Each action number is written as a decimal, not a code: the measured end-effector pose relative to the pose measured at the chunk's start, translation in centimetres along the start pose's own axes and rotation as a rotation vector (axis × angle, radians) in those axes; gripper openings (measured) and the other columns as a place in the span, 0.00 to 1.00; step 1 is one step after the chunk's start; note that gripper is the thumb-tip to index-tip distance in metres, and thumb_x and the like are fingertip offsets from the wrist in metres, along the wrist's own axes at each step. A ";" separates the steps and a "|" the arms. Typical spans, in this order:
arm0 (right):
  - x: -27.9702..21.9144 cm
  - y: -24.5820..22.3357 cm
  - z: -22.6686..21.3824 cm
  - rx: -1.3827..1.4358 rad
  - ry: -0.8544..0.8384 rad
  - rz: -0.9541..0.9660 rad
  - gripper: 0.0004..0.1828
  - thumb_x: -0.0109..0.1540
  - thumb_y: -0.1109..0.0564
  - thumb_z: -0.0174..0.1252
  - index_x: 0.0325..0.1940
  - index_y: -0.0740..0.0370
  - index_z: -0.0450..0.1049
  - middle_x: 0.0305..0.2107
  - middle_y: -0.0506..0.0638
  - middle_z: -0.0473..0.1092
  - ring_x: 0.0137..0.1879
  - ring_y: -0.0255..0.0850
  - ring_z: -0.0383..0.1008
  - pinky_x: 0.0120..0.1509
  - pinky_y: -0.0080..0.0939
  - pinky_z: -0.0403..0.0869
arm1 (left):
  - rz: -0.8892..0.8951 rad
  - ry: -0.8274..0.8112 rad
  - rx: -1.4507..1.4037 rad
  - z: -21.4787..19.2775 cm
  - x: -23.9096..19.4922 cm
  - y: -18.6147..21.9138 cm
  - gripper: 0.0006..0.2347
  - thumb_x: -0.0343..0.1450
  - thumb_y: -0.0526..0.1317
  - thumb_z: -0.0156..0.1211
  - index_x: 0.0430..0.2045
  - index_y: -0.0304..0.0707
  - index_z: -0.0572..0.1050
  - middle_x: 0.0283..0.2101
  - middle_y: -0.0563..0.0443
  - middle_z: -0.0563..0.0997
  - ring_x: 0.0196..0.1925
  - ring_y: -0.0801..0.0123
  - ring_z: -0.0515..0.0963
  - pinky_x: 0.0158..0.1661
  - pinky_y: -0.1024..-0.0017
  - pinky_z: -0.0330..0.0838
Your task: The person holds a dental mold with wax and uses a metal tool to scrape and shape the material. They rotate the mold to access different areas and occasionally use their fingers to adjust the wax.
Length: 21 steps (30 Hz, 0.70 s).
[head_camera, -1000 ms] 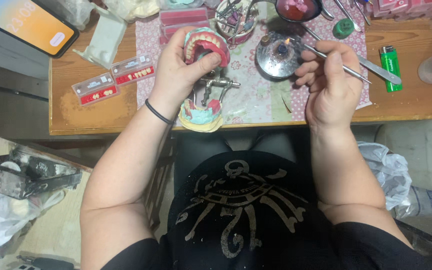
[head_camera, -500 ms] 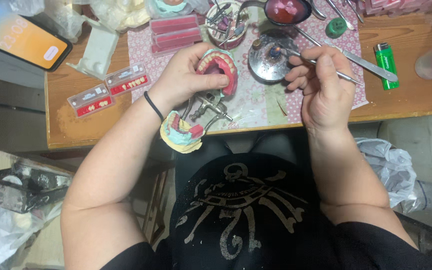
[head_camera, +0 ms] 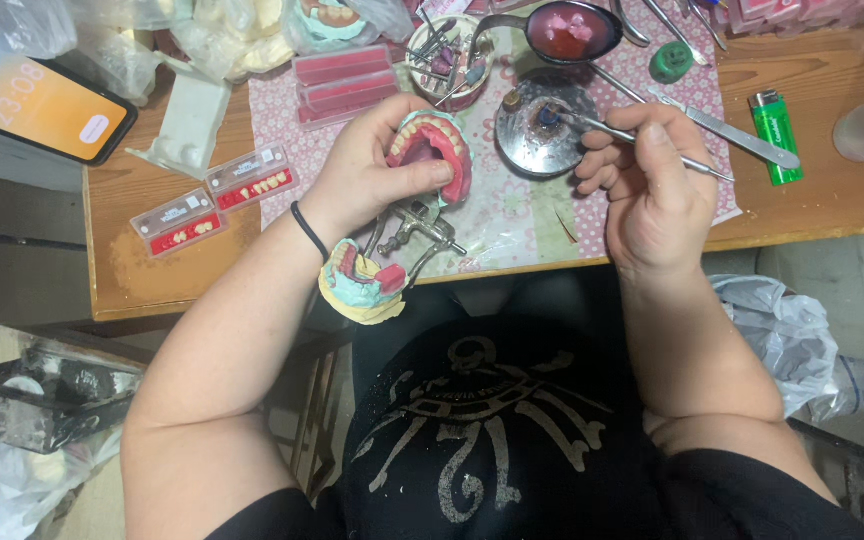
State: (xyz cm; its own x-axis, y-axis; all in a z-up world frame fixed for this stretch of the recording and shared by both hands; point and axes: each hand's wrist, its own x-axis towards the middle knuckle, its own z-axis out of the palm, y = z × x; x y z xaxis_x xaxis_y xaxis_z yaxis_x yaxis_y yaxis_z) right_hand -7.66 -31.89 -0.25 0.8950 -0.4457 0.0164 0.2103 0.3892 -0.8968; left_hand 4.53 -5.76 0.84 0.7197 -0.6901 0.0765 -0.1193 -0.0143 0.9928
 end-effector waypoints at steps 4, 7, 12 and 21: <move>-0.2 0.2 0.1 0.022 -0.016 0.006 0.20 0.67 0.47 0.58 0.50 0.67 0.71 0.37 0.66 0.76 0.32 0.46 0.79 0.32 0.35 0.79 | -0.001 -0.004 -0.065 0.0 -0.1 -0.5 0.16 0.68 0.42 0.73 0.43 0.41 0.73 0.41 0.58 0.81 0.43 0.79 0.80 0.49 0.77 0.77; -0.7 0.2 0.4 0.001 -0.046 -0.016 0.20 0.69 0.47 0.57 0.53 0.68 0.70 0.43 0.69 0.76 0.38 0.49 0.82 0.39 0.35 0.82 | 0.012 -0.018 0.027 -0.1 -0.1 -0.2 0.15 0.67 0.45 0.72 0.42 0.43 0.74 0.42 0.59 0.79 0.43 0.78 0.78 0.48 0.77 0.74; -2.3 2.4 0.8 0.238 -0.203 -0.056 0.11 0.73 0.58 0.55 0.54 0.69 0.74 0.42 0.67 0.77 0.43 0.51 0.83 0.51 0.54 0.88 | 0.046 -0.014 0.141 -0.2 0.0 -0.4 0.13 0.67 0.48 0.72 0.38 0.47 0.77 0.39 0.62 0.77 0.43 0.77 0.75 0.50 0.76 0.67; -4.3 3.8 6.4 0.345 -0.025 -0.104 0.15 0.73 0.48 0.48 0.44 0.63 0.64 0.35 0.59 0.66 0.34 0.46 0.73 0.46 0.60 0.86 | -0.002 -0.026 0.030 0.0 -0.3 -0.1 0.12 0.67 0.44 0.73 0.37 0.44 0.77 0.38 0.61 0.78 0.40 0.79 0.76 0.46 0.79 0.70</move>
State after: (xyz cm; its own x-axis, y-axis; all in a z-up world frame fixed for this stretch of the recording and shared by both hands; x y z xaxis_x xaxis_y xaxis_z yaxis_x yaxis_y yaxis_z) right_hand -8.22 -23.30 -0.95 0.8704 -0.4788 0.1144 0.4171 0.5938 -0.6880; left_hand 4.31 -5.57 0.74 0.7018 -0.7087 0.0721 -0.1391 -0.0371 0.9896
